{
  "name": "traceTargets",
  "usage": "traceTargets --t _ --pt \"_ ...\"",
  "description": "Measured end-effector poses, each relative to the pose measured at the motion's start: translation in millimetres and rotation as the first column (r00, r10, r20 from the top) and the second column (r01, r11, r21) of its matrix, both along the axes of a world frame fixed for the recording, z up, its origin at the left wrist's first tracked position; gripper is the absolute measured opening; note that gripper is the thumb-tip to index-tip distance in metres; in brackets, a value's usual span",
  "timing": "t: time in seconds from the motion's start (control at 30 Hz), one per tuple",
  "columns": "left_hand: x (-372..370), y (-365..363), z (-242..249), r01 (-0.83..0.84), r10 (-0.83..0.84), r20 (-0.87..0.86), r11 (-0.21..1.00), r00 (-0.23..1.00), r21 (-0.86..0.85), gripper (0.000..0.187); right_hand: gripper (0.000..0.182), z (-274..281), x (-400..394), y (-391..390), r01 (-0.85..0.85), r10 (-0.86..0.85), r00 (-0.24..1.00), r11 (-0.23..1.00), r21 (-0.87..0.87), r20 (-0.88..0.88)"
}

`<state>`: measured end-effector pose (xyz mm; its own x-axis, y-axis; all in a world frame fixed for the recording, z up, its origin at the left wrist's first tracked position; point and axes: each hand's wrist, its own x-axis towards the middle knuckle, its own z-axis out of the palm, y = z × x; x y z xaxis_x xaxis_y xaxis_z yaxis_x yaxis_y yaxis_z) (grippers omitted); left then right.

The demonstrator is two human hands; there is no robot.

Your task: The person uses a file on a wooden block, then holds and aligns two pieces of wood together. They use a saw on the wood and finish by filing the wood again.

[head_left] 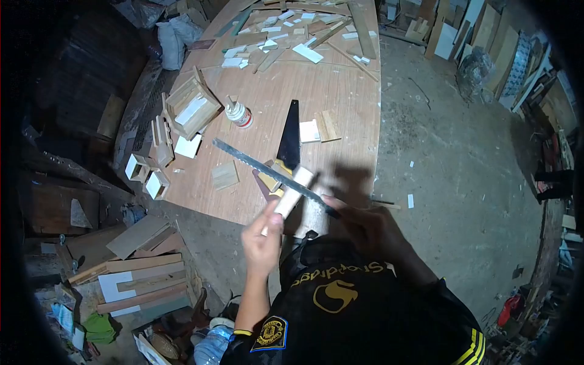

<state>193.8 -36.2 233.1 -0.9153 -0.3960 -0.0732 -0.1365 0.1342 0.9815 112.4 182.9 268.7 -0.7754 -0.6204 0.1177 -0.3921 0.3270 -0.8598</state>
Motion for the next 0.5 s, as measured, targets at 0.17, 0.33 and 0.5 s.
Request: traceTargets --t 0.17,0.33,0.5 --pt "1.4 13.0 -11.2 0.196 -0.241 -0.179 0.952 0.954 -0.237 0.030 0.040 -19.0 1.8 -4.6 -0.169 0.166 0.983 0.985 -0.032 -0.074" --pt "20.0 -21.0 -14.2 -0.094 0.095 0.004 0.972 0.995 0.217 0.037 0.029 9.9 13.6 43.1 0.091 -0.079 0.976 0.995 0.049 -0.205" --pt "22.2 -7.5 -5.9 -0.009 0.023 -0.110 0.992 0.994 0.122 0.050 0.059 2.1 7.1 36.9 0.507 -0.511 0.856 0.804 -0.312 0.076"
